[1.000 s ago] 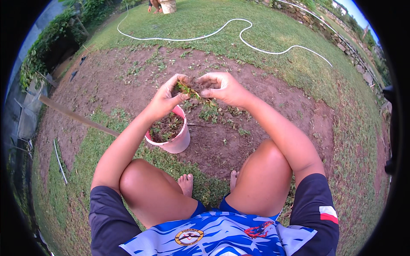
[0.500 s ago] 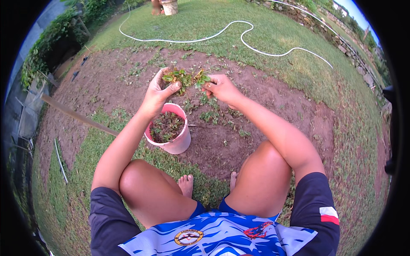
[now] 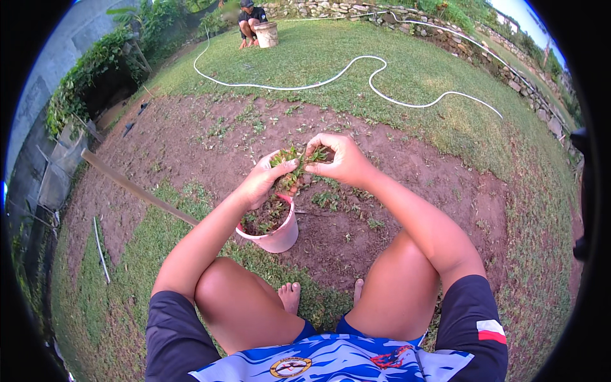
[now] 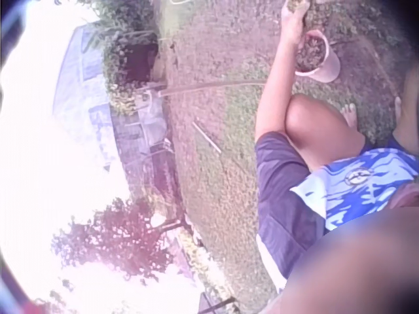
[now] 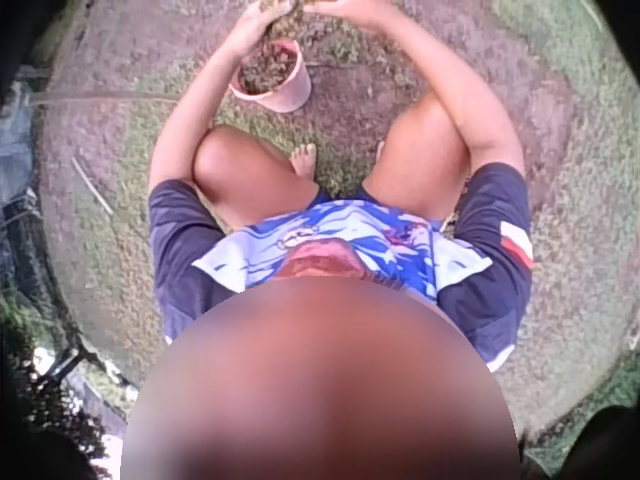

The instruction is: The person squats on a patch of bare earth and repeatedly pulls small weeds from the ground by hand. They gather the uprooted plants and place them into a pink bucket positioned nearby. The process continues with the person picking weeds from the soil and depositing them into the bucket.

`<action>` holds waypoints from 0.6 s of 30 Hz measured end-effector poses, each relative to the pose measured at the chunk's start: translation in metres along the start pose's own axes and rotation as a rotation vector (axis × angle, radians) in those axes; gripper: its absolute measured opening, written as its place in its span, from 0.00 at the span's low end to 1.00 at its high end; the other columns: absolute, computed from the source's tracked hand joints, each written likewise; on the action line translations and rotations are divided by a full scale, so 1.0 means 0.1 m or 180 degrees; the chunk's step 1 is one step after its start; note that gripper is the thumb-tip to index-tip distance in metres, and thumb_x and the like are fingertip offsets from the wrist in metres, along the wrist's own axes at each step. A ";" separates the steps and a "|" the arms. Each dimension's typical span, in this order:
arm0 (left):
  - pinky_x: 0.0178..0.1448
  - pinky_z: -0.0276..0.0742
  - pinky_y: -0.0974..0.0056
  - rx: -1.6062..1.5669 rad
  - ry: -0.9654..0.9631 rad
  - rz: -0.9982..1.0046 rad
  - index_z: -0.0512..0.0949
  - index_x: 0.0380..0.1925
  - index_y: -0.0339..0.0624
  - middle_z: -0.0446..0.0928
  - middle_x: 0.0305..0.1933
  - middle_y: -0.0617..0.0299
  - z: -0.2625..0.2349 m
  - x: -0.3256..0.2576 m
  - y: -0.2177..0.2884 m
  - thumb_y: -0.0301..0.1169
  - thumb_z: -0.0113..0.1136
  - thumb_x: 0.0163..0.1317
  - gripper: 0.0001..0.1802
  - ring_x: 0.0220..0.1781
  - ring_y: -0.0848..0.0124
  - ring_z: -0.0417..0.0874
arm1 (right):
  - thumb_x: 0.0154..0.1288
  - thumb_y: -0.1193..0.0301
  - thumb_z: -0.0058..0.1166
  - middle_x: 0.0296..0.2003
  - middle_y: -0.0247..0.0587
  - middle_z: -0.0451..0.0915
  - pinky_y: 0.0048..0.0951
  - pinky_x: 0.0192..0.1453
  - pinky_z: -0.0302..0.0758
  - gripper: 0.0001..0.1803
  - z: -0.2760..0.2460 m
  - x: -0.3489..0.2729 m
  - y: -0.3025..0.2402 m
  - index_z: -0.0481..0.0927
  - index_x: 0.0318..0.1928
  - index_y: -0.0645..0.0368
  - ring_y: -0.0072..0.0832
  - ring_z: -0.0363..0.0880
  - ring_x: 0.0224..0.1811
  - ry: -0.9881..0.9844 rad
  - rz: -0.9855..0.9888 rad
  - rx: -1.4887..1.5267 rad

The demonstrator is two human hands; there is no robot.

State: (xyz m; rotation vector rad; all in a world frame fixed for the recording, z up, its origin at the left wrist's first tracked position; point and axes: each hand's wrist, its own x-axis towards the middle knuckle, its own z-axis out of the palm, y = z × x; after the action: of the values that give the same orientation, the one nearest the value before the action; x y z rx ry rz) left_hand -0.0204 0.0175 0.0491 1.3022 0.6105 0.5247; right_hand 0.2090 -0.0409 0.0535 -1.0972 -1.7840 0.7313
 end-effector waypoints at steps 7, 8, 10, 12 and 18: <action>0.33 0.80 0.65 -0.0330 0.0563 0.0366 0.72 0.52 0.41 0.80 0.37 0.61 0.11 0.08 -0.03 0.36 0.61 0.71 0.16 0.31 0.73 0.81 | 0.56 0.66 0.67 0.39 0.46 0.85 0.38 0.46 0.80 0.17 -0.03 -0.02 0.05 0.83 0.44 0.60 0.41 0.85 0.39 0.0443 -0.0630 -0.1137; 0.34 0.80 0.65 -0.0360 0.0627 0.0497 0.72 0.53 0.41 0.79 0.40 0.61 0.11 0.09 -0.03 0.36 0.60 0.72 0.16 0.33 0.73 0.81 | 0.56 0.65 0.66 0.39 0.48 0.86 0.40 0.46 0.81 0.17 -0.03 -0.02 0.06 0.83 0.45 0.59 0.46 0.86 0.40 0.0485 -0.0509 -0.1239; 0.35 0.81 0.65 -0.0177 0.0638 0.0560 0.72 0.53 0.41 0.79 0.40 0.62 0.12 0.10 -0.02 0.35 0.60 0.72 0.15 0.34 0.73 0.81 | 0.57 0.66 0.65 0.41 0.46 0.85 0.40 0.48 0.81 0.17 0.00 -0.02 0.06 0.83 0.46 0.59 0.46 0.85 0.43 0.0590 -0.0786 -0.1435; 0.36 0.81 0.65 -0.0032 0.0583 0.0553 0.72 0.53 0.41 0.79 0.41 0.63 0.14 0.10 -0.03 0.35 0.60 0.72 0.15 0.35 0.74 0.81 | 0.58 0.68 0.63 0.44 0.43 0.84 0.42 0.50 0.81 0.16 0.04 -0.01 0.07 0.82 0.47 0.58 0.44 0.83 0.47 0.0699 -0.1206 -0.1676; 0.36 0.81 0.66 -0.0171 0.0428 0.0196 0.73 0.51 0.40 0.80 0.39 0.62 0.15 0.05 -0.01 0.36 0.59 0.73 0.14 0.33 0.74 0.81 | 0.59 0.68 0.61 0.38 0.41 0.84 0.46 0.46 0.80 0.11 0.03 -0.06 0.05 0.83 0.42 0.57 0.43 0.83 0.44 0.0510 -0.1276 -0.2177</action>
State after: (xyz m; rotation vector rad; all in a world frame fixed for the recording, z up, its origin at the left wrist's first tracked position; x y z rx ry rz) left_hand -0.0068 0.0095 0.0502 1.2449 0.6647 0.6790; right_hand 0.2092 -0.0438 0.0455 -1.1204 -2.0770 -0.2292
